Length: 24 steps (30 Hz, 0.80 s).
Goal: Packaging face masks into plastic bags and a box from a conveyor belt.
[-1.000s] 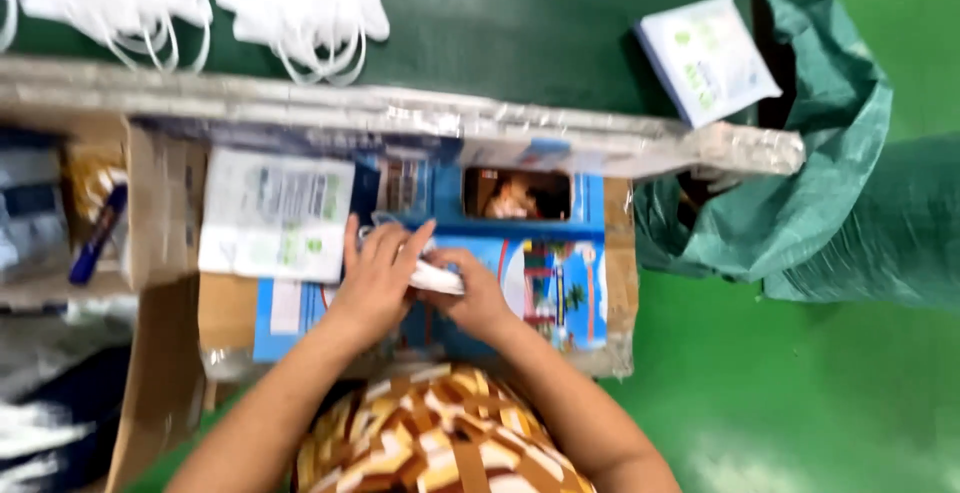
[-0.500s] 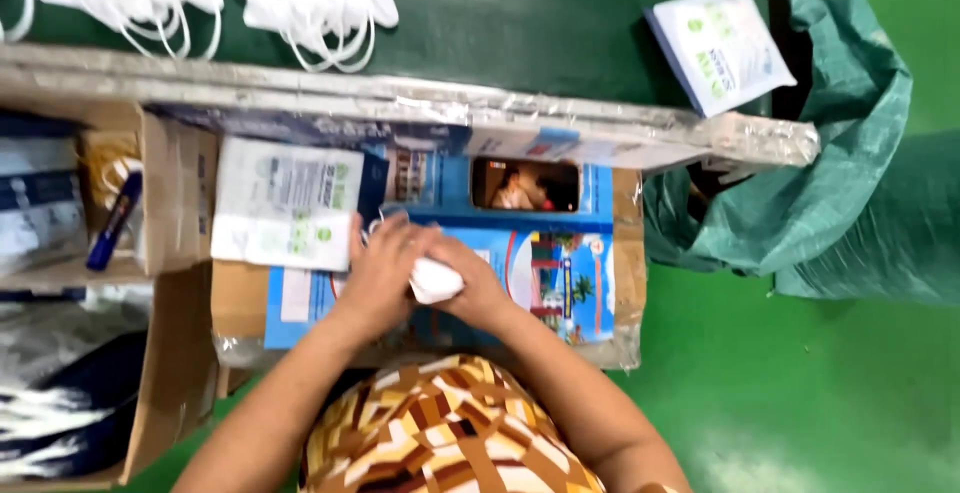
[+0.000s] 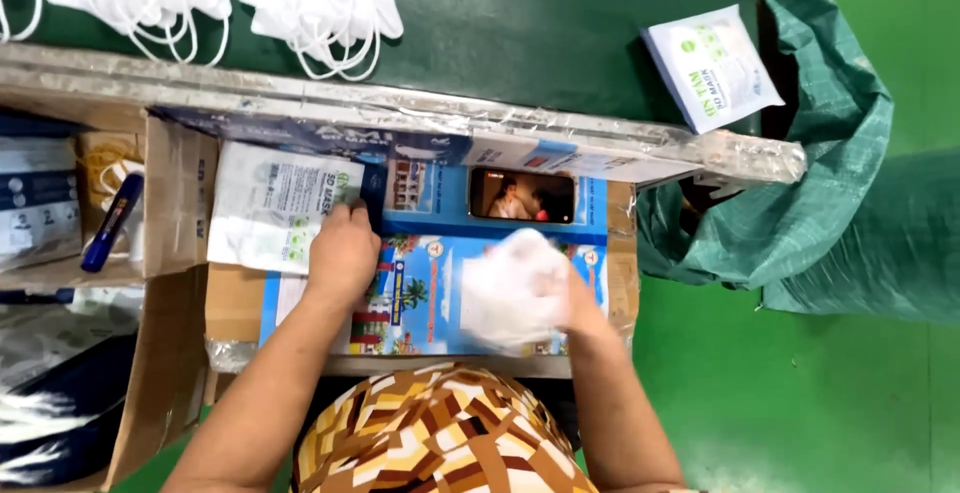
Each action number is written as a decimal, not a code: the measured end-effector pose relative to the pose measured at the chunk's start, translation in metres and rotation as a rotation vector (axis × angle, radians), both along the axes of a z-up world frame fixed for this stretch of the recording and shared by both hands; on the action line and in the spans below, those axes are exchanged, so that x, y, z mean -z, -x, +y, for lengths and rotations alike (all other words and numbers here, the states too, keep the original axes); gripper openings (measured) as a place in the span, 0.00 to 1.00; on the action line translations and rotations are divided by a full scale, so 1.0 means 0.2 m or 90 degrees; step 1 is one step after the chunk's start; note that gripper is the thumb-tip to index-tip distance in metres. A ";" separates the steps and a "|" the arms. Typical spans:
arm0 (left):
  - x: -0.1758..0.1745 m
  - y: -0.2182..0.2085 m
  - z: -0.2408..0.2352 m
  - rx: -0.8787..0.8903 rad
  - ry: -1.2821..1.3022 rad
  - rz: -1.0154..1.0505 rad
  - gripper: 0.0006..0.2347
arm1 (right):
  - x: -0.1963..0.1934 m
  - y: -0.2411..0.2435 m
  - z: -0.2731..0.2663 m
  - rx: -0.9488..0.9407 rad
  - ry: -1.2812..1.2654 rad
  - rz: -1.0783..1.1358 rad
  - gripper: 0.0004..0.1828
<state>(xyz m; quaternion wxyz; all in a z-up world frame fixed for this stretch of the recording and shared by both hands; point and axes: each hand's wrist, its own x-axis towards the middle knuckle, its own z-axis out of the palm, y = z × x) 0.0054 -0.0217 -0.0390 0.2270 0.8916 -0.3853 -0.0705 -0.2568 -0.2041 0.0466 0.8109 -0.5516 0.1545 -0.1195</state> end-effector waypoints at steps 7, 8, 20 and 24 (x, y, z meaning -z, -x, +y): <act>-0.03 -0.06 0.00 -0.012 0.027 -0.085 0.12 | 0.04 -0.16 0.24 0.103 0.763 0.116 0.26; 0.00 -0.09 0.02 -0.041 0.047 -0.045 0.09 | 0.00 -0.17 0.27 0.060 0.855 0.152 0.25; -0.35 0.19 0.13 0.060 0.512 0.440 0.05 | 0.32 -0.37 0.24 0.153 0.416 0.176 0.12; -0.42 0.27 0.12 0.219 0.359 0.054 0.05 | 0.16 -0.38 0.30 0.258 0.477 0.188 0.13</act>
